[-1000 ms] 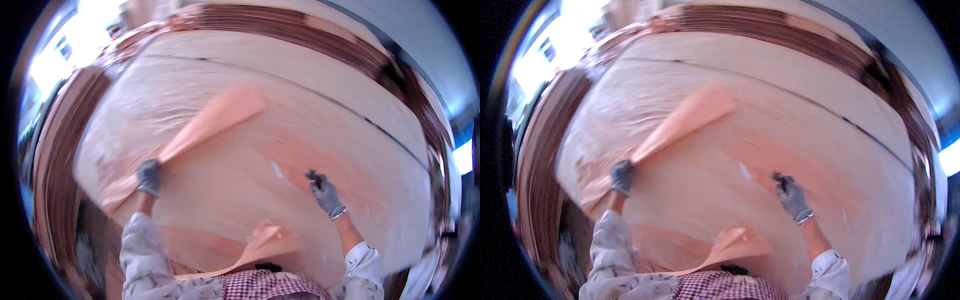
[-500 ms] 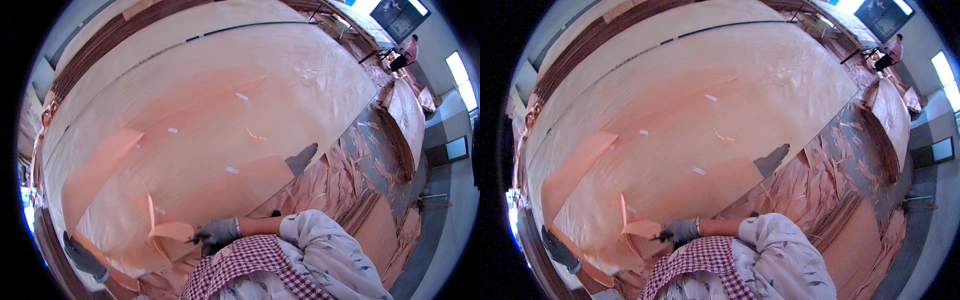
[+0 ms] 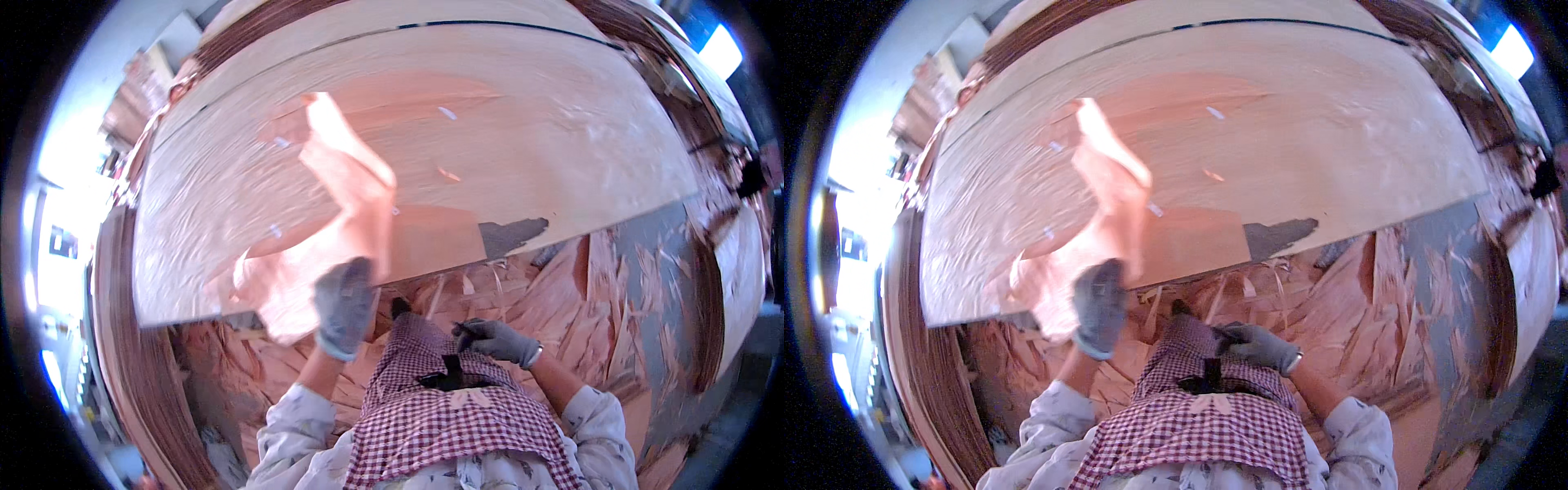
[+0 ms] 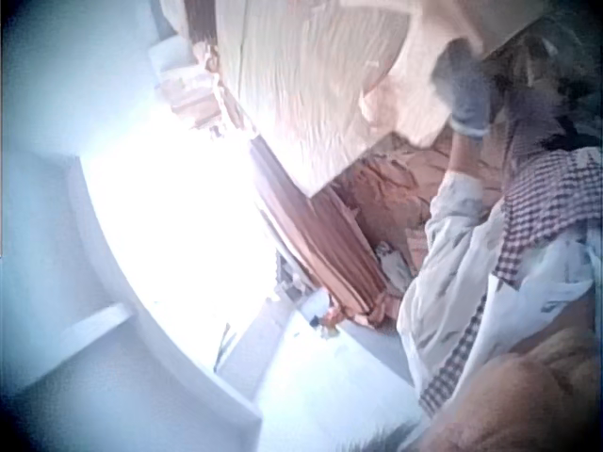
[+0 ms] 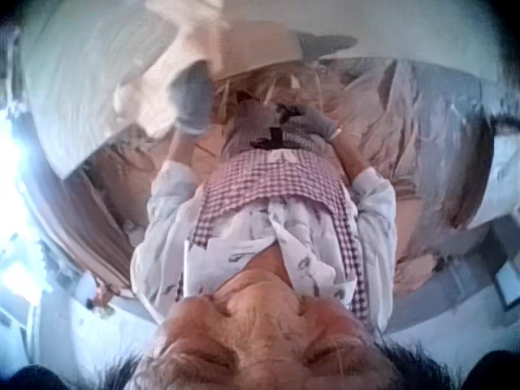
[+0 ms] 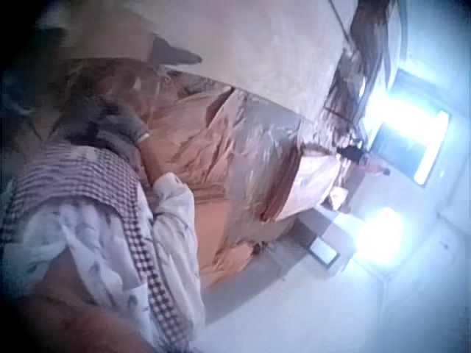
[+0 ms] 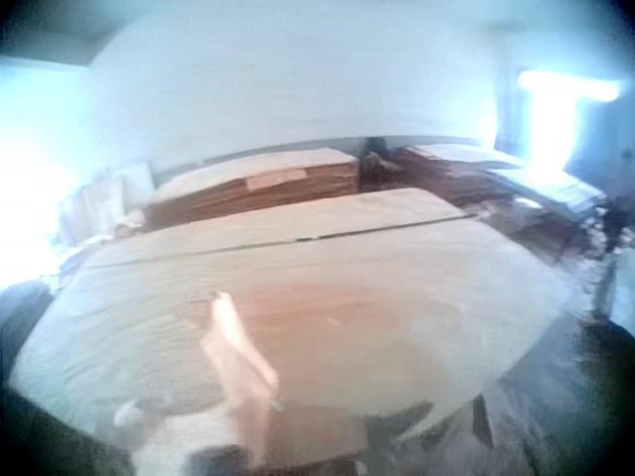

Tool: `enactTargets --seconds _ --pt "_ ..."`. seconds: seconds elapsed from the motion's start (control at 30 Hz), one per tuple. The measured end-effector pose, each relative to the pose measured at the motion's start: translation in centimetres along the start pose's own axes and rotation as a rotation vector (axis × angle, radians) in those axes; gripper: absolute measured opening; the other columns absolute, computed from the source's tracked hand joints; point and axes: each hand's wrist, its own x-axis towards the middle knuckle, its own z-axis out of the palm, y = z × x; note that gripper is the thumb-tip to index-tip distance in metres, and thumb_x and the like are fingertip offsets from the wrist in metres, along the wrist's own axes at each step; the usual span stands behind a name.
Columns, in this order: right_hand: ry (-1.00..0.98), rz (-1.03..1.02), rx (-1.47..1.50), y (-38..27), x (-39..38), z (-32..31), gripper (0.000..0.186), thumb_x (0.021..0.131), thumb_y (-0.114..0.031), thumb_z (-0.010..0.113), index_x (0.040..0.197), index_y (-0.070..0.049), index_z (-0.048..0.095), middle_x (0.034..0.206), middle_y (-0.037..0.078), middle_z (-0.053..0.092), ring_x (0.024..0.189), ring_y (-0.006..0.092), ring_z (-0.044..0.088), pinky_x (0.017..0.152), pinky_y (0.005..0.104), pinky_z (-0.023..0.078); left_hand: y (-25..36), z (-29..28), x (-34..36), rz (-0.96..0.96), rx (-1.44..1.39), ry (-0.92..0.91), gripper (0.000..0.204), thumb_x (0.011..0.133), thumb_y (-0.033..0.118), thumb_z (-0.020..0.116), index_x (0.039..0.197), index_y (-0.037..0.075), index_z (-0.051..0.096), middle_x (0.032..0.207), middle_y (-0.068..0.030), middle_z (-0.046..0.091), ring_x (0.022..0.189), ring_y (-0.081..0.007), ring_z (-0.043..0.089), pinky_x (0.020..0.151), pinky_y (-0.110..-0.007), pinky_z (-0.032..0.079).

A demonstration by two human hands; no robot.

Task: The person cuts a large piece of wood veneer using a hand-held cutter, peels away the excess strips, and places the scraps into a bin.

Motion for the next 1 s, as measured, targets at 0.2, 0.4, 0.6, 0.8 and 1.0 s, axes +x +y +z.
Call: enactTargets --seconds 0.2,0.4,0.6,0.8,1.0 --pt "0.145 0.019 0.386 -0.8 1.0 -3.5 0.048 0.081 0.001 0.051 0.128 0.001 0.048 0.091 0.003 0.060 0.079 0.0099 0.055 0.075 0.0238 0.047 0.2 4.2 -2.8 0.101 0.142 -0.198 0.053 0.076 0.024 0.064 0.125 0.009 0.050 0.133 -0.0096 0.047 0.121 -0.0276 0.044 0.101 -0.046 0.031" --pt "0.218 -0.137 0.104 -6.6 9.9 -7.6 0.039 0.082 -0.001 0.051 0.121 0.001 0.053 0.107 0.008 0.059 0.092 0.0151 0.059 0.083 0.0282 0.046 -1.7 6.2 -3.6 0.003 -0.048 -0.277 0.052 0.076 0.026 0.063 0.124 0.010 0.051 0.130 -0.0084 0.049 0.118 -0.0271 0.046 0.100 -0.046 0.032" --pt "0.242 -0.414 -0.734 -12.7 24.6 -11.1 0.039 0.083 -0.001 0.049 0.120 -0.010 0.057 0.131 0.016 0.048 0.113 0.0336 0.053 0.092 0.0376 0.046 -1.9 6.1 -3.0 0.013 -0.030 -0.262 0.046 0.075 0.026 0.065 0.117 0.010 0.057 0.126 -0.0090 0.052 0.113 -0.0270 0.050 0.097 -0.046 0.036" --pt "0.231 -0.506 -1.201 -13.3 30.3 -11.4 0.023 0.084 -0.008 0.049 0.104 -0.011 0.060 0.119 0.015 0.052 0.107 0.0327 0.055 0.083 0.0420 0.049 -3.4 5.9 -5.1 -0.207 -0.162 -0.059 0.042 0.075 0.026 0.066 0.113 0.010 0.058 0.117 -0.0109 0.057 0.105 -0.0291 0.053 0.087 -0.045 0.041" --pt "-0.014 -0.220 -1.259 -19.0 18.4 -14.4 0.010 0.084 -0.012 0.053 0.092 -0.008 0.057 0.091 0.012 0.056 0.080 0.0360 0.061 0.068 0.0445 0.050 -5.7 8.7 -14.2 -1.510 -0.960 -0.311 0.050 0.088 0.055 0.051 0.080 0.008 0.065 0.070 -0.0064 0.060 0.072 -0.0194 0.059 0.067 -0.035 0.046"
